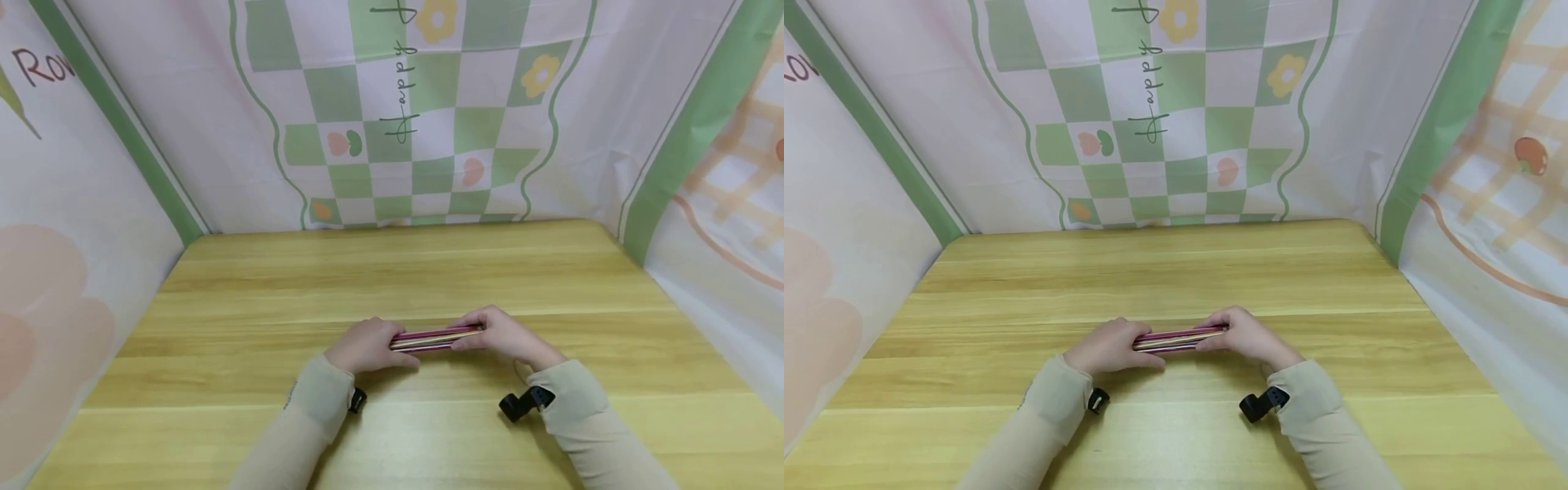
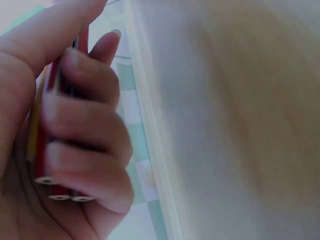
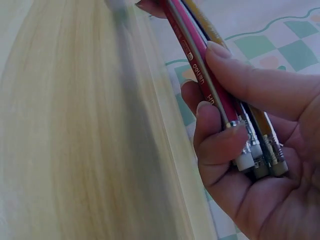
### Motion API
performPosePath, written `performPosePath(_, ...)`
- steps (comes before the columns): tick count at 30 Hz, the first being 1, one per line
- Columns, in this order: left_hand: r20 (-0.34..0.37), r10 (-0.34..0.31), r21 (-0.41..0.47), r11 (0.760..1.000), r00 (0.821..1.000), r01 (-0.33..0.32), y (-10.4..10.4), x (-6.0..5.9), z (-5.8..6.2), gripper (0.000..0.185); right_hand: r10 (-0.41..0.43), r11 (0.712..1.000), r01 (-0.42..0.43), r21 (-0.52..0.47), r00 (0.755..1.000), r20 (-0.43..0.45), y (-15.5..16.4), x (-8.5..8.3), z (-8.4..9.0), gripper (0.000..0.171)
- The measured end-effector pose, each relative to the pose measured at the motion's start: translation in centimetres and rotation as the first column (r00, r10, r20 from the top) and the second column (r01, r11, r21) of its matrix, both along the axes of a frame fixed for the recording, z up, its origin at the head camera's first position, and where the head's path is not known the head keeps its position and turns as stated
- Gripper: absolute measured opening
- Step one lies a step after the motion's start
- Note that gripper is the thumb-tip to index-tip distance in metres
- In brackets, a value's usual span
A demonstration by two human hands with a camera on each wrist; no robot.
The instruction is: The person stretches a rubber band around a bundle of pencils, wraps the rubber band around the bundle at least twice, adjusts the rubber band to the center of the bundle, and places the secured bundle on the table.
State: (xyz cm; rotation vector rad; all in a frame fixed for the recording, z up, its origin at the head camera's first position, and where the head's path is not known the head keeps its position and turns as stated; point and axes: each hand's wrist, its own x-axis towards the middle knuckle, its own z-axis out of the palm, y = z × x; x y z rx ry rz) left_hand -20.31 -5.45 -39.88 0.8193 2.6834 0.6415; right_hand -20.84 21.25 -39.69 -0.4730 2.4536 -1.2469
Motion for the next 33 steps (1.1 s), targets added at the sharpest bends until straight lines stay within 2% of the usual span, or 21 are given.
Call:
performPosePath(9,-0.003,-0.041,0.057,0.998,0.999,0.041,0.2,0.0,-0.4,0.034,0.004,1.000,-0.004,-0.008,1.000,-0.030,0.3,0.8,0.3,0.042)
performPosePath(14,0.043,-0.044,0.125,0.991,0.998,0.038,0.3,0.1,-0.5,0.038,-0.002,0.998,0.002,-0.058,1.000,0.004,0.7,1.3,0.4,0.042)
performPosePath(18,0.043,-0.057,0.187,0.981,0.997,0.048,0.4,0.2,-0.5,0.038,-0.001,0.996,0.002,-0.086,1.000,0.017,0.9,1.4,0.4,0.042)
performPosePath(24,0.031,-0.062,0.231,0.972,0.998,0.053,0.7,0.2,-0.5,0.038,-0.004,0.995,0.007,-0.103,1.000,0.024,1.4,1.5,0.4,0.045)
performPosePath(30,0.049,-0.061,0.249,0.968,0.997,0.047,0.8,0.2,-0.6,0.037,-0.005,0.998,0.001,-0.067,0.999,-0.053,3.6,1.6,0.8,0.057)
performPosePath(33,0.058,-0.065,0.252,0.967,0.996,0.049,0.7,0.2,-0.8,0.036,-0.018,0.999,0.016,-0.032,0.997,-0.076,5.0,1.7,1.3,0.057)
